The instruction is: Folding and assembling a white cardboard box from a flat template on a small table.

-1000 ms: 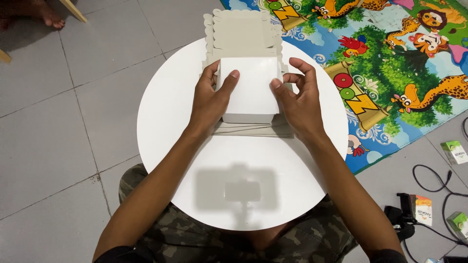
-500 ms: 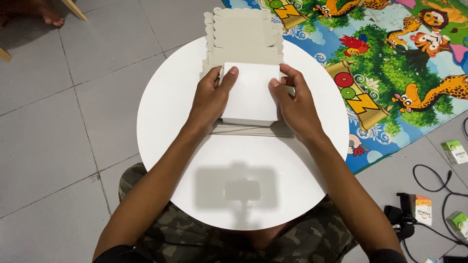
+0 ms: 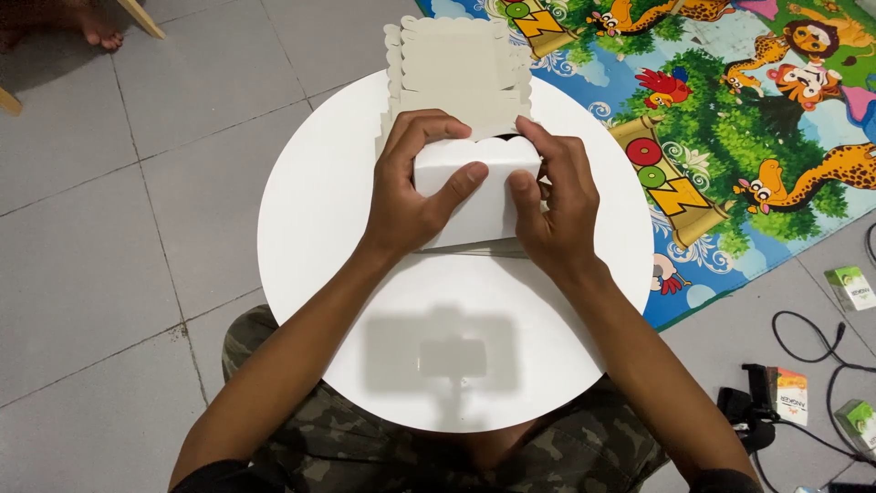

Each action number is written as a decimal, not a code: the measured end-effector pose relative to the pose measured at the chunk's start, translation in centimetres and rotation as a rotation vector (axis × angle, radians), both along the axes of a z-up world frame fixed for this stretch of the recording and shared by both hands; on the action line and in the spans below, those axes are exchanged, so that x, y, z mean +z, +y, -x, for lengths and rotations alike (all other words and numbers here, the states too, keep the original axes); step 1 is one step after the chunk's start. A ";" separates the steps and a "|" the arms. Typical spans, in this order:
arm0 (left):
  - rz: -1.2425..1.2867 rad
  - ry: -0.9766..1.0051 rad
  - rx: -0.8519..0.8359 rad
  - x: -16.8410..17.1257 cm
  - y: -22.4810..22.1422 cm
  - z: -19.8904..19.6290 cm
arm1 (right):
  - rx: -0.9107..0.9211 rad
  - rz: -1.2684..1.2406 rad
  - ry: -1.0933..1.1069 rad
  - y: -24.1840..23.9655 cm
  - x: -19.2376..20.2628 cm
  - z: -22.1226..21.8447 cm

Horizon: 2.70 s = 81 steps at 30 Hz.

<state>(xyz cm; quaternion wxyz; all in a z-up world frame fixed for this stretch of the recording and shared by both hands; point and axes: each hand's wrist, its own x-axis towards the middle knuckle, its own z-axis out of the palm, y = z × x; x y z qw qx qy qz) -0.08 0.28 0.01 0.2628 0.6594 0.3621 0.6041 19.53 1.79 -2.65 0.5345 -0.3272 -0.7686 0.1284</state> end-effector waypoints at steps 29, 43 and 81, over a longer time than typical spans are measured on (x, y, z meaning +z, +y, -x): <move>-0.381 0.097 0.105 -0.9 0.7 0.9 | 0.450 0.312 0.372 0.5 -0.1 -0.7; -0.460 0.204 0.101 -0.6 0.6 1.8 | 0.625 0.538 0.524 0.9 -1.2 -1.8; -0.207 0.051 0.046 0.0 0.1 -0.6 | 0.087 0.373 -0.006 -1.6 2.4 1.7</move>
